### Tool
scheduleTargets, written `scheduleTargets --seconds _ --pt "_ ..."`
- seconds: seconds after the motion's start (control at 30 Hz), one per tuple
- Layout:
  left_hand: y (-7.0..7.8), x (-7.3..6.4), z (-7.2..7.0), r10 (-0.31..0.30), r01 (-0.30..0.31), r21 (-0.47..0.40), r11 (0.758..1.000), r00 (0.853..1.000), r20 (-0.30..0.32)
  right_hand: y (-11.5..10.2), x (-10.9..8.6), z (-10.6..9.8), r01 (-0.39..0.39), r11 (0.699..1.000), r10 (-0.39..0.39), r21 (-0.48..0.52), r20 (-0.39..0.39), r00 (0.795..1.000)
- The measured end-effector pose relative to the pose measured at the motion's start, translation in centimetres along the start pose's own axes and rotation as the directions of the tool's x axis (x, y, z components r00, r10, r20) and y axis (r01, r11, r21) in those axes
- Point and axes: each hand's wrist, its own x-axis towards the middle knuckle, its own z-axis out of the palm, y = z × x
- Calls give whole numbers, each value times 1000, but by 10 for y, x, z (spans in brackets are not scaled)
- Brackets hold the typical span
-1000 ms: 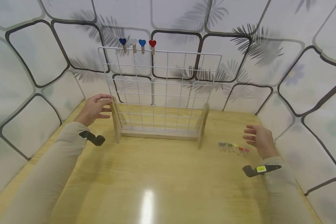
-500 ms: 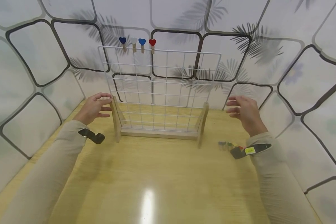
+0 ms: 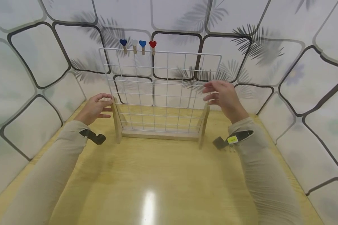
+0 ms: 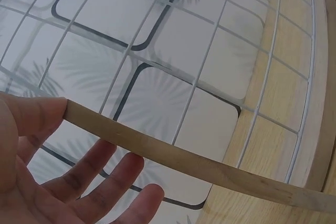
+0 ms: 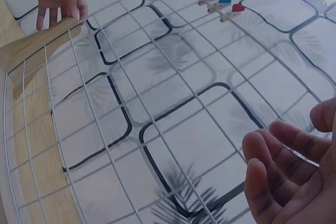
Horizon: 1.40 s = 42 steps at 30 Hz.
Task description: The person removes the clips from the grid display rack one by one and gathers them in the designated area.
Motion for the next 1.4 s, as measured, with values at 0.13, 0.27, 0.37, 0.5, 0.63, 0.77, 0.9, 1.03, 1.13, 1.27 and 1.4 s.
scheduleTargets --seconds 0.13,0.27,0.37,0.5,0.63,0.77,0.9,1.03,1.13,1.27,1.4 --pt "2 0 1 -1 0 45 999 1000 26 -9 10 18 9 1000 -9 -18 4 1000" --pt "2 1 2 -3 1 71 997 999 34 -19 19 36 32 999 -32 -23 16 999" --pt "1 1 2 -13 12 73 997 1000 22 -26 27 50 58 998 -58 -11 27 998" --pt "1 1 1 -26 25 76 997 1000 18 -36 36 68 95 995 -96 17 35 995" --pt "2 1 -1 -34 31 85 996 999 32 -46 46 85 114 993 -114 16 21 993" --pt "4 1 -3 -50 46 81 996 998 44 -56 59 101 117 993 -117 -4 -21 993" --pt "5 1 -2 -47 44 76 996 998 41 -63 74 115 109 994 -111 -29 -81 990" --pt "5 3 -1 -32 29 82 996 999 31 -69 85 127 72 997 -76 -43 -109 991" --pt "4 3 0 -28 26 80 996 999 27 -73 92 134 12 1000 -14 -26 -86 996" --pt "1 2 0 -27 25 67 997 999 28 -75 99 140 -55 998 53 -40 -65 996" --pt "1 0 -1 -26 25 59 998 999 21 -76 105 143 -61 987 51 -146 -70 996"
